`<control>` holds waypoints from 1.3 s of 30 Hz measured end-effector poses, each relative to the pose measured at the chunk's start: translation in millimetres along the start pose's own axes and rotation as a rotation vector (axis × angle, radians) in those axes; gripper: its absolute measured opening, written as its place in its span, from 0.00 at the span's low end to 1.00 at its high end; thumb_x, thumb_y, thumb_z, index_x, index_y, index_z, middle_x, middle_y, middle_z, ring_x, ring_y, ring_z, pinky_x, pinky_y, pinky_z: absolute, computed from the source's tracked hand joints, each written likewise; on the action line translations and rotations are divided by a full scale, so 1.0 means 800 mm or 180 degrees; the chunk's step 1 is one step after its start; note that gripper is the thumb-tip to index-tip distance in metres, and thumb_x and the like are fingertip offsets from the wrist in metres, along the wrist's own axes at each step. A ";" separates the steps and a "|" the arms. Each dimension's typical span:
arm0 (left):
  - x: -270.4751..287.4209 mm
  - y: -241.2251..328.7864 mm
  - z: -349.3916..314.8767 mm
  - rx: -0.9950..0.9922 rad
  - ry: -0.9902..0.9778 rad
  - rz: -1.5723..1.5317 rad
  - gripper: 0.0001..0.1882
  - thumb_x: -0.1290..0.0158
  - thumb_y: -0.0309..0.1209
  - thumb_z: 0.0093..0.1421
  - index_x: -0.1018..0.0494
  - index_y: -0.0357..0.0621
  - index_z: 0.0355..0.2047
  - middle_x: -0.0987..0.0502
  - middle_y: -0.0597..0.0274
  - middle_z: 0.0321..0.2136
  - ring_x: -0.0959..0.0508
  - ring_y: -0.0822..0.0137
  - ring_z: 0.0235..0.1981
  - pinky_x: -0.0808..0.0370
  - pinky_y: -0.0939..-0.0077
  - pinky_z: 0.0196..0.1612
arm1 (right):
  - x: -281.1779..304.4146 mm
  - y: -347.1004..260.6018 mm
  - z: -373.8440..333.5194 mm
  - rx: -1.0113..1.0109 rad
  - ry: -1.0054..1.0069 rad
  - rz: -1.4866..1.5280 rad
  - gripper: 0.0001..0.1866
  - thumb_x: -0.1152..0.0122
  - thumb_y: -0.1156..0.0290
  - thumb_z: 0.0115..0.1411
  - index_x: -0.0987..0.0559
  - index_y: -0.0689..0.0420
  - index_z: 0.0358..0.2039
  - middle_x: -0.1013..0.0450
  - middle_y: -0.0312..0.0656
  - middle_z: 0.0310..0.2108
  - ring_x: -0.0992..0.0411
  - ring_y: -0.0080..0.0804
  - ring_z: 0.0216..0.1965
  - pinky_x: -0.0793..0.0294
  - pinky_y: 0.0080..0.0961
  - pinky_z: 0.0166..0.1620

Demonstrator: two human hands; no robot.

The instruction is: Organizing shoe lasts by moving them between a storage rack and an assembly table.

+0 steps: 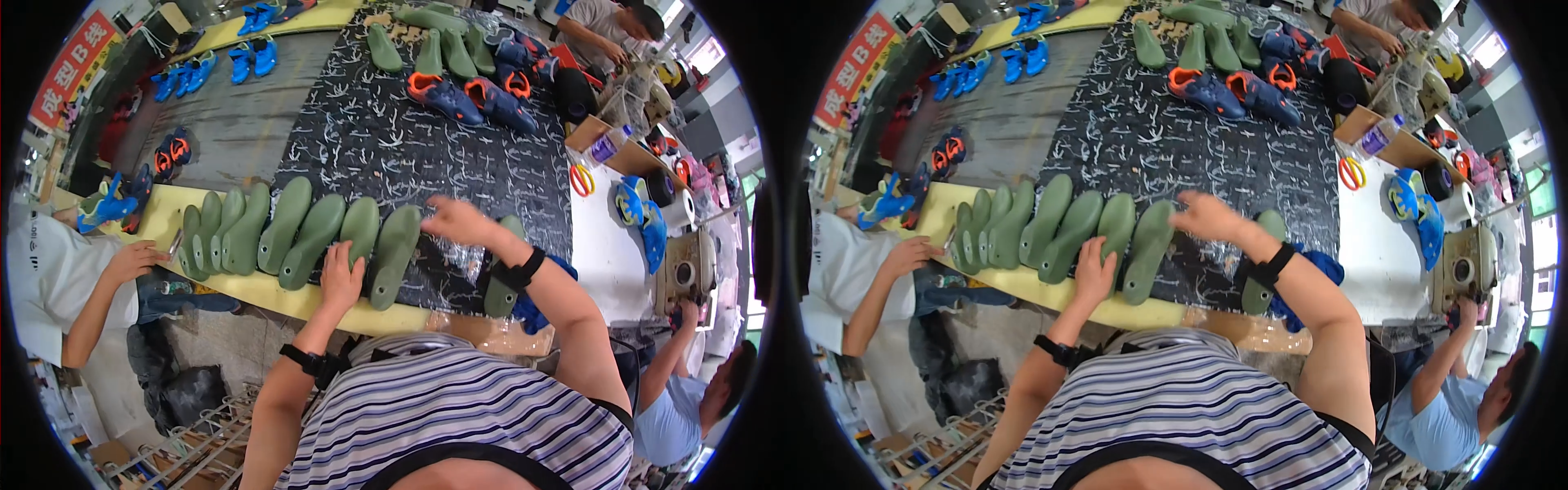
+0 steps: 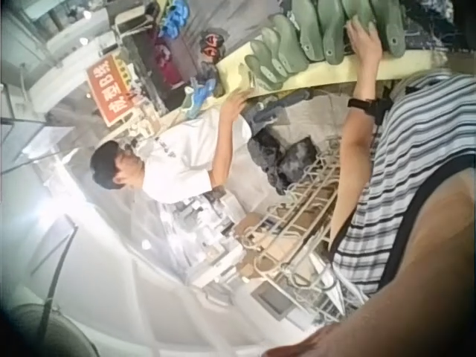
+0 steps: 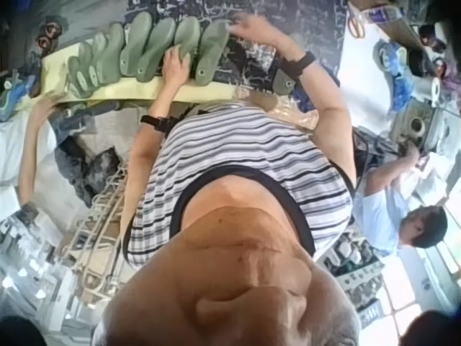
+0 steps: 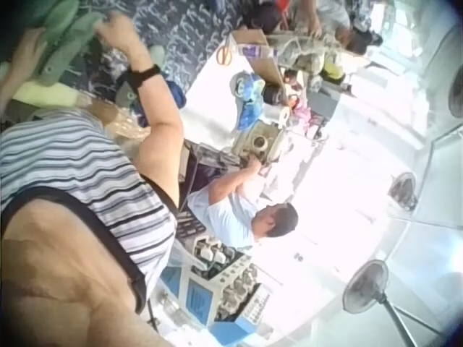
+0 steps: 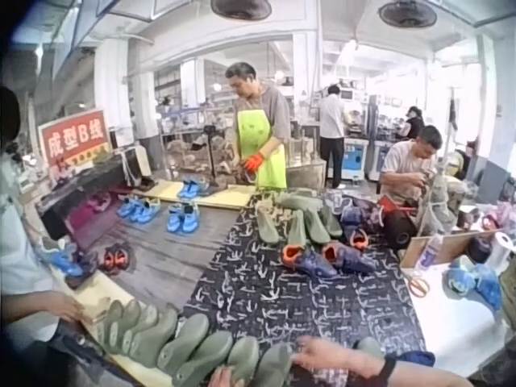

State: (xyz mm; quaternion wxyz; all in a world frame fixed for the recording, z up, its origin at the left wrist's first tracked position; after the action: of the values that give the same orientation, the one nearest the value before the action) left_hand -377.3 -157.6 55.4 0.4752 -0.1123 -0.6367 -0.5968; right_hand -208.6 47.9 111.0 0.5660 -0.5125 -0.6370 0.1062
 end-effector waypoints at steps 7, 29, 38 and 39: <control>0.003 0.005 0.006 0.0071 -0.0132 0.0066 0.21 0.49 0.33 0.57 0.35 0.39 0.49 0.33 0.47 0.46 0.32 0.44 0.49 0.34 0.55 0.50 | 0.220 0.232 0.069 -0.0619 0.2773 -0.0797 0.41 0.32 0.69 0.45 0.41 0.66 0.58 0.33 0.59 0.51 0.34 0.54 0.53 0.35 0.37 0.56; 0.005 0.001 0.010 -0.0118 -0.0128 -0.0161 0.19 0.49 0.29 0.57 0.34 0.35 0.48 0.32 0.43 0.45 0.31 0.43 0.47 0.33 0.59 0.50 | 0.058 0.038 0.301 0.1240 0.2053 -0.1107 0.31 0.37 0.63 0.50 0.36 0.57 0.53 0.32 0.52 0.50 0.35 0.55 0.52 0.33 0.43 0.53; 0.000 -0.007 0.004 -0.0053 0.0007 -0.0067 0.18 0.49 0.31 0.59 0.33 0.35 0.48 0.31 0.44 0.45 0.31 0.45 0.46 0.34 0.61 0.50 | 0.124 0.155 -0.021 0.0039 0.0746 -0.1116 0.25 0.37 0.60 0.52 0.28 0.64 0.45 0.25 0.53 0.30 0.25 0.48 0.35 0.27 0.38 0.37; -0.002 -0.007 0.002 -0.0057 0.0073 -0.0082 0.18 0.49 0.31 0.59 0.33 0.35 0.48 0.31 0.44 0.45 0.31 0.45 0.46 0.34 0.61 0.50 | 0.114 0.182 -0.068 -0.0639 0.0497 -0.0753 0.29 0.37 0.61 0.54 0.30 0.68 0.50 0.24 0.51 0.27 0.23 0.37 0.30 0.26 0.32 0.32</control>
State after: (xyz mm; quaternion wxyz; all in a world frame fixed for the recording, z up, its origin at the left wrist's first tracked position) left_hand -381.4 -157.1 50.7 0.4738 -0.1014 -0.6272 -0.6098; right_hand -70.7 159.9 80.7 0.5683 -0.4945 -0.6543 -0.0654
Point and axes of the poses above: each hand's wrist, its own z-axis towards the middle knuckle, its own x-axis out of the back of the hand, y = z × x, the point moved 5 cm from there along z, towards the middle knuckle
